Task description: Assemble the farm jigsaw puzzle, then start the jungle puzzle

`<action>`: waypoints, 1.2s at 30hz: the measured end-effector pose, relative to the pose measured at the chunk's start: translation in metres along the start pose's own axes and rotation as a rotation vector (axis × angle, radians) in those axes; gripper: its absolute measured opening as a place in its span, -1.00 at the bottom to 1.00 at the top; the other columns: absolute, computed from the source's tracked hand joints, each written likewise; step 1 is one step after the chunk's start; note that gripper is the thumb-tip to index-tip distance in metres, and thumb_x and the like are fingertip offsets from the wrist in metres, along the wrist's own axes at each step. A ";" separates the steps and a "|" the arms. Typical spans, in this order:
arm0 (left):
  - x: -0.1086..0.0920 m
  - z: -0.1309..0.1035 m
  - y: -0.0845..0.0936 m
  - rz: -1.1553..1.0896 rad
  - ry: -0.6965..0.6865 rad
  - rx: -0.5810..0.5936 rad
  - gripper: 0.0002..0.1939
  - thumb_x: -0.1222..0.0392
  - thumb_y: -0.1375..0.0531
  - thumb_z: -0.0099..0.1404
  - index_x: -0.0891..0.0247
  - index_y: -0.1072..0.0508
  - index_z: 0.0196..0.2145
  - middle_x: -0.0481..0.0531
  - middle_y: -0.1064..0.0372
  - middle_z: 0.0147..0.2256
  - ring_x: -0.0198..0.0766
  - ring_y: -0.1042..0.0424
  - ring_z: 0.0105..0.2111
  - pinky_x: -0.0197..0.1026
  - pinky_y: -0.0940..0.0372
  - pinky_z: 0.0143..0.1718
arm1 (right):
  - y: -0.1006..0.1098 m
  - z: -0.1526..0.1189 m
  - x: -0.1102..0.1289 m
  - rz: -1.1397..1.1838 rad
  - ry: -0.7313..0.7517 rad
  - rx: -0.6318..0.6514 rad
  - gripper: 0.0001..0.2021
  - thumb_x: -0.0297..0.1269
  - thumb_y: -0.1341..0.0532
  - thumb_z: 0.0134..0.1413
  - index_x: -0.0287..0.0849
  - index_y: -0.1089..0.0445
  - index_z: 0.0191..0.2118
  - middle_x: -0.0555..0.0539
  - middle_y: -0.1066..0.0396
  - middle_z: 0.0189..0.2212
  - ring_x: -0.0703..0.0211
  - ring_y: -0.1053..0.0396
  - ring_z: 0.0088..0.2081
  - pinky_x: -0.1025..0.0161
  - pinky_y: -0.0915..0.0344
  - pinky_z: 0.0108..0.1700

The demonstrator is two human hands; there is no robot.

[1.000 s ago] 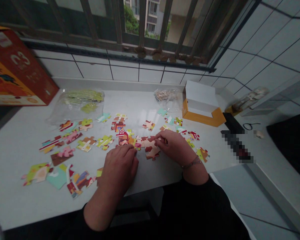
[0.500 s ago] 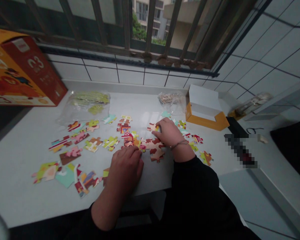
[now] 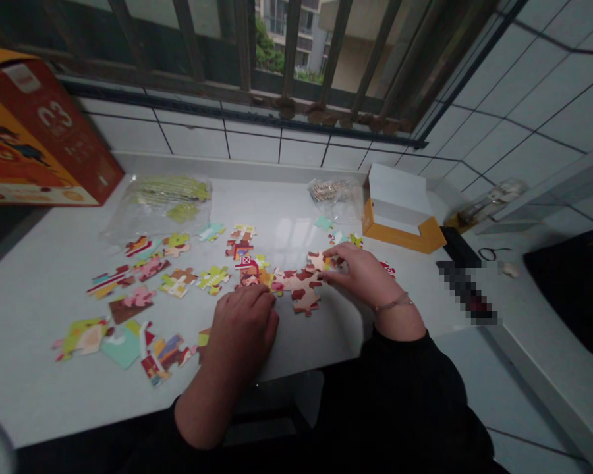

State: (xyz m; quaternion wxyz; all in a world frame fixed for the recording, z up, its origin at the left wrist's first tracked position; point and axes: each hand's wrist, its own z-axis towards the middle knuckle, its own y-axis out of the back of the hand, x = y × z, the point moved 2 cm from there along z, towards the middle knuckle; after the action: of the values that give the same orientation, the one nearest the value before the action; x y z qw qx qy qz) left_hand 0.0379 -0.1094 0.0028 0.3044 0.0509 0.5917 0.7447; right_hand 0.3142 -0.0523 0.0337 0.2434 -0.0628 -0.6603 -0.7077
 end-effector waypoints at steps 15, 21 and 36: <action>0.002 0.000 -0.004 0.033 -0.001 0.007 -0.84 0.31 -0.18 0.48 0.22 -0.58 -0.11 0.20 -0.61 -0.05 0.08 -0.54 -0.07 0.13 -0.39 -0.03 | 0.000 -0.053 -0.003 0.110 0.066 0.175 -0.62 -0.35 -0.54 0.20 -0.05 -0.59 0.11 -0.14 -0.57 0.06 -0.01 -0.54 0.07 0.04 -0.47 0.16; 0.002 0.002 -0.002 0.034 0.022 0.051 -0.80 0.30 -0.15 0.51 0.27 -0.61 -0.09 0.23 -0.61 -0.03 0.11 -0.54 -0.06 0.17 -0.40 0.00 | -0.003 -0.055 -0.007 0.128 0.080 0.151 -0.61 -0.38 -0.51 0.23 -0.06 -0.57 0.15 -0.15 -0.52 0.10 0.00 -0.53 0.10 0.02 -0.47 0.22; 0.005 0.004 -0.004 0.056 0.020 0.054 -0.79 0.26 -0.16 0.49 0.25 -0.63 -0.10 0.26 -0.61 0.00 0.15 -0.56 -0.06 0.16 -0.41 -0.06 | -0.022 -0.047 0.012 0.131 0.225 0.035 -0.69 -0.34 -0.46 0.34 -0.02 -0.65 0.15 -0.15 -0.59 0.07 -0.02 -0.51 0.13 -0.01 -0.46 0.18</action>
State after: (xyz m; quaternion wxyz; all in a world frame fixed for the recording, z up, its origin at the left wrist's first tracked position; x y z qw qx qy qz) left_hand 0.0371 -0.1035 -0.0008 0.2760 0.0684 0.6131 0.7371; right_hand 0.3051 -0.1009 0.0133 0.3626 -0.0218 -0.6356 -0.6812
